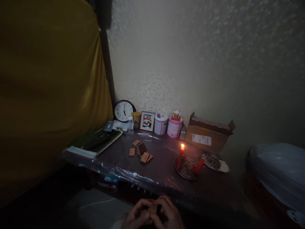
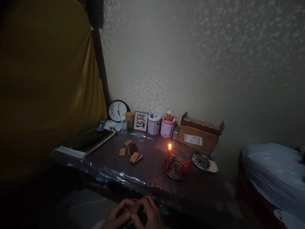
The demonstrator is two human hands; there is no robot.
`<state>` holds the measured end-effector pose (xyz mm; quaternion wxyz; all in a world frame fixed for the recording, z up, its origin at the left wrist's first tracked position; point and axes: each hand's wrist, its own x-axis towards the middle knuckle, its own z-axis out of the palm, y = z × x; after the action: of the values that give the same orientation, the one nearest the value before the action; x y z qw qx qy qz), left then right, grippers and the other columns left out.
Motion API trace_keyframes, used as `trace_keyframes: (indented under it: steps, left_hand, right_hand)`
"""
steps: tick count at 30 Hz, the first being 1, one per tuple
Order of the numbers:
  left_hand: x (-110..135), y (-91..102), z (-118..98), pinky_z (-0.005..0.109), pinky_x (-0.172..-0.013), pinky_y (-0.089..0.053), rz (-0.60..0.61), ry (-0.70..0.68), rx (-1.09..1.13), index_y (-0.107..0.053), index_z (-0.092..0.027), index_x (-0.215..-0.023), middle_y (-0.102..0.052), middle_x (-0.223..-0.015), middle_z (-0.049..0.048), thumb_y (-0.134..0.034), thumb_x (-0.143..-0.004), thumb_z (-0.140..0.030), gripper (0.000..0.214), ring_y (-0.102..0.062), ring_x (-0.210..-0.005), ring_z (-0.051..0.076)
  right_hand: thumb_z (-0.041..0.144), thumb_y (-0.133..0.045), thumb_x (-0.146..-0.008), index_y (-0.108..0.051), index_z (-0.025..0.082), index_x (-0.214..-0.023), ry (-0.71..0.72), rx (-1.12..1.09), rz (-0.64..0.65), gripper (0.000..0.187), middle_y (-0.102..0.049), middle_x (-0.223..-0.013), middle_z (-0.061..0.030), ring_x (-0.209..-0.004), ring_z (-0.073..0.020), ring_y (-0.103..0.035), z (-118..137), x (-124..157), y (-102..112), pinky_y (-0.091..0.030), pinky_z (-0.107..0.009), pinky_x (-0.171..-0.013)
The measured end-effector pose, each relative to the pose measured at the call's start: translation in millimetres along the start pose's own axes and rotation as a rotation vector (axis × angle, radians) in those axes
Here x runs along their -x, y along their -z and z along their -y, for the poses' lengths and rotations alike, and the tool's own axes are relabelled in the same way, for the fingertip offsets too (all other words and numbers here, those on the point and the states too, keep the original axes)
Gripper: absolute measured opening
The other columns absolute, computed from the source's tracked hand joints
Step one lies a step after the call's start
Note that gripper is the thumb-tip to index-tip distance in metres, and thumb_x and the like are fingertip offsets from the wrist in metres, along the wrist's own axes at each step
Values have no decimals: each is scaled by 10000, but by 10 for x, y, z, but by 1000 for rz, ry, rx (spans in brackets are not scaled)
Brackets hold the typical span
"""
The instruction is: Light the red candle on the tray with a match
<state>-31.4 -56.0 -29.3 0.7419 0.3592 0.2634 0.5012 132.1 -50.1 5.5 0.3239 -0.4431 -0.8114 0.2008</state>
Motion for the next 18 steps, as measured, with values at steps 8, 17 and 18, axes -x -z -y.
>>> trace_keyframes:
  steps: [8,17,18]
  left_hand:
    - [-301,-243,-238,311,-778,-412,103,-54,-183,-654,-203,-885,-639,-806,26,-729,-642,-329,284,-579,-824,210]
    - [-599,-528,-436,222,-617,-335,254,-25,-238,-623,-176,-900,-547,-698,-30,-743,-626,-313,329,-472,-641,106]
    - [-614,-531,-422,222,-611,-330,258,-23,-242,-619,-173,-902,-538,-682,-34,-742,-628,-316,333,-463,-630,102]
  right_hand:
    - [247,-556,-818,-569,245,-961,-52,-73,-205,143,-609,-948,-21,-774,-138,-604,-61,12,208,-489,-212,-692]
    - [277,-554,-840,-569,222,-1000,-31,-65,-361,170,-638,-976,-58,-776,-151,-657,-271,29,389,-535,-196,-666]
    - [268,-557,-839,-566,220,-1009,-14,-61,-360,177,-641,-983,-61,-780,-152,-662,-302,35,403,-538,-194,-673]
